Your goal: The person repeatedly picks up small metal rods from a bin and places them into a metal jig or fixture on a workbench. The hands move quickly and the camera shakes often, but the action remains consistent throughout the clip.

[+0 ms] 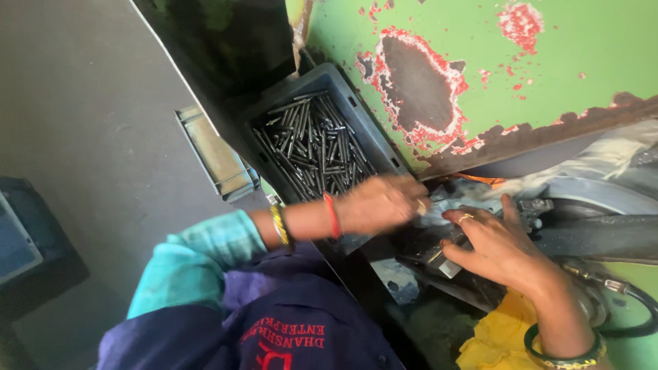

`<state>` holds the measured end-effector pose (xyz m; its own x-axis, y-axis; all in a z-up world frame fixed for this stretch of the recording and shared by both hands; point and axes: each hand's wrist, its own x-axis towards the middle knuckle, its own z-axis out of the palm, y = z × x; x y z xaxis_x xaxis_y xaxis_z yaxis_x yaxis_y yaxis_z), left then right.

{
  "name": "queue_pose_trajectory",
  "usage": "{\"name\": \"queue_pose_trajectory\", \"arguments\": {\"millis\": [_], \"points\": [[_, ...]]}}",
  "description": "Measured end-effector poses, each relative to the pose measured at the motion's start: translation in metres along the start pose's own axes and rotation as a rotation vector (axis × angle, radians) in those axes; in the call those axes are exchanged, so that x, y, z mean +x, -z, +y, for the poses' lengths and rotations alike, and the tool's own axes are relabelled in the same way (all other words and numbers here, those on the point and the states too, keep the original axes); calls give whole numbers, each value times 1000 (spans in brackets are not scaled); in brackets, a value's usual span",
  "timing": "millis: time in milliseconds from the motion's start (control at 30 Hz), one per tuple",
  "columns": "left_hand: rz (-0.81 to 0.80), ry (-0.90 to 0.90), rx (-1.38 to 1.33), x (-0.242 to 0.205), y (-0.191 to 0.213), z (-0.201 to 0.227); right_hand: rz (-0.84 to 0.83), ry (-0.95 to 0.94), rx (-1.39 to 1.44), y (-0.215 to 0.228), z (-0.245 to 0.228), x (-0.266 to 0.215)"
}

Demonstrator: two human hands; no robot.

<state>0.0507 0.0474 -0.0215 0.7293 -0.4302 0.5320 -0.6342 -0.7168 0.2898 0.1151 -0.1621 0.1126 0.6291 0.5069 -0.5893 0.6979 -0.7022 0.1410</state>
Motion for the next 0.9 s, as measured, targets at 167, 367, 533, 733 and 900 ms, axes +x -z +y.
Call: {"name": "queue_pose_trajectory", "arguments": {"millis": [167, 367, 533, 733, 900], "points": [[-323, 180, 363, -40, -6, -62, 169, 124, -26, -4, 13, 4], [-552, 222, 665, -62, -30, -83, 200, 132, -22, -13, 30, 10], [-393, 192, 403, -57, -30, -90, 218, 139, 22, -13, 38, 10], [-124, 169, -23, -34, 14, -72, 249, 145, 48, -15, 44, 14], [170, 187, -479, -19, 41, -27, 259, 167, 111, -9, 46, 14]]}}
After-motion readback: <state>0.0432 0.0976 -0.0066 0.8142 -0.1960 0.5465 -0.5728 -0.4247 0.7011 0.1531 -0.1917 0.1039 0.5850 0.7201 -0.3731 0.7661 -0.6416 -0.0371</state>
